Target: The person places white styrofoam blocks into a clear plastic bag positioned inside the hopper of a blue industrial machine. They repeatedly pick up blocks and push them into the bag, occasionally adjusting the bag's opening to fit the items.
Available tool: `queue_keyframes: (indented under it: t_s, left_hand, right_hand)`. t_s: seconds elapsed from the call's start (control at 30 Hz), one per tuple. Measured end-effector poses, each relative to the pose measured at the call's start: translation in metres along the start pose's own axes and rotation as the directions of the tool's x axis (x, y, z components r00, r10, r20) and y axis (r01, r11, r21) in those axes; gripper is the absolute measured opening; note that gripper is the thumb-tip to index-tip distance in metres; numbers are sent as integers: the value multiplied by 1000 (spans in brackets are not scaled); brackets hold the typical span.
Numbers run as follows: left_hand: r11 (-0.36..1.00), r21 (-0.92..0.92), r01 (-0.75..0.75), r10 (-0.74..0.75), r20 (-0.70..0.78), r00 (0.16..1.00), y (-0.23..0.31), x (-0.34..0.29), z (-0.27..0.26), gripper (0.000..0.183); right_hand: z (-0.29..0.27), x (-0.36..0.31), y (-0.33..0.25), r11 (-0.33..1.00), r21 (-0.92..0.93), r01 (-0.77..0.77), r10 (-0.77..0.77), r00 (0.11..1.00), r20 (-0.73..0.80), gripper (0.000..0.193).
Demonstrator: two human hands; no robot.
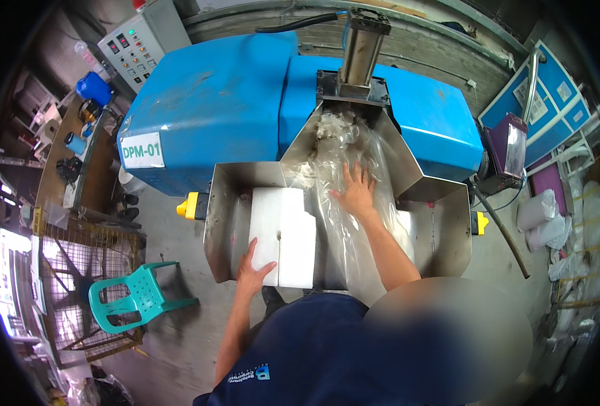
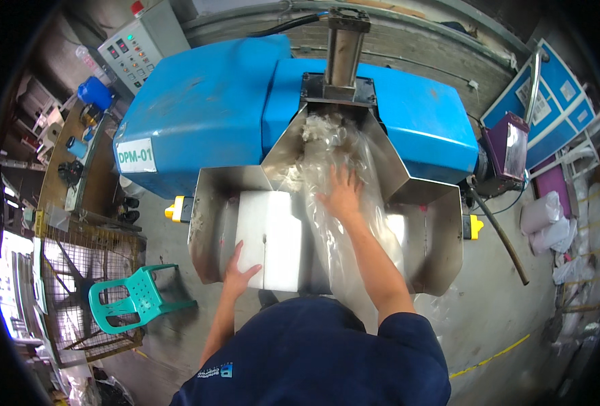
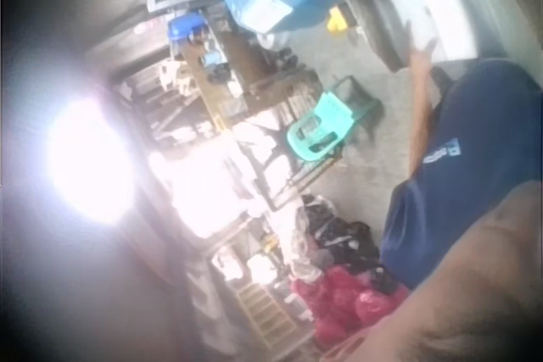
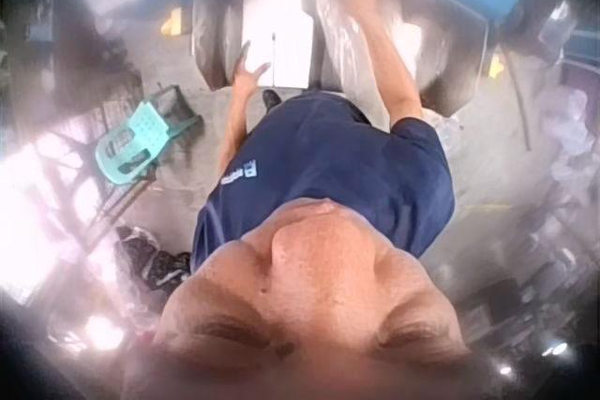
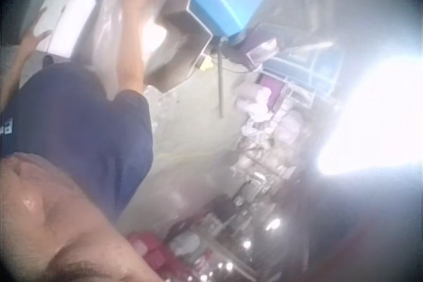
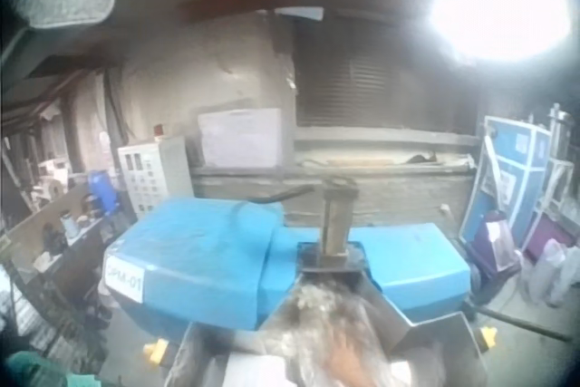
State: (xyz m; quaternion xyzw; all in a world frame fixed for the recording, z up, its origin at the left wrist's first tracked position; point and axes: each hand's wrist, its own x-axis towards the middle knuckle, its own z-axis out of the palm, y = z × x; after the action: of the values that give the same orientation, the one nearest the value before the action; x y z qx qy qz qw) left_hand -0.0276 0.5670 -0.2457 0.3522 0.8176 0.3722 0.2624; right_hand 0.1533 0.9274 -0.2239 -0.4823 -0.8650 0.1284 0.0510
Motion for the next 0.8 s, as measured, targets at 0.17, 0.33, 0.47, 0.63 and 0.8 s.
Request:
queue_keyframes:
  t_s: [0.17,0.33,0.47,0.63,0.8]
  left_hand:
    - [999,-27,-43,44,12,999,3,2,-2,98]
    - [1000,-12,-9,10,18,1000,6,3,-3,96]
    - [999,3,43,-43,47,998,13,6,-5,95]
    - [995,17,103,-104,59,993,17,2,-7,95]
    - [993,24,113,-114,45,992,22,-2,-8,96]
  right_hand:
    - [41,16,1,1000,23,1,2,990,-140,93]
    - [50,42,1,998,62,33,-19,976,-215,85]
    - [48,66,4,997,68,31,-16,979,-202,81]
    - [60,92,7,998,60,32,-21,984,-175,77]
    - [91,137,25,998,6,64,-60,956,-288,67]
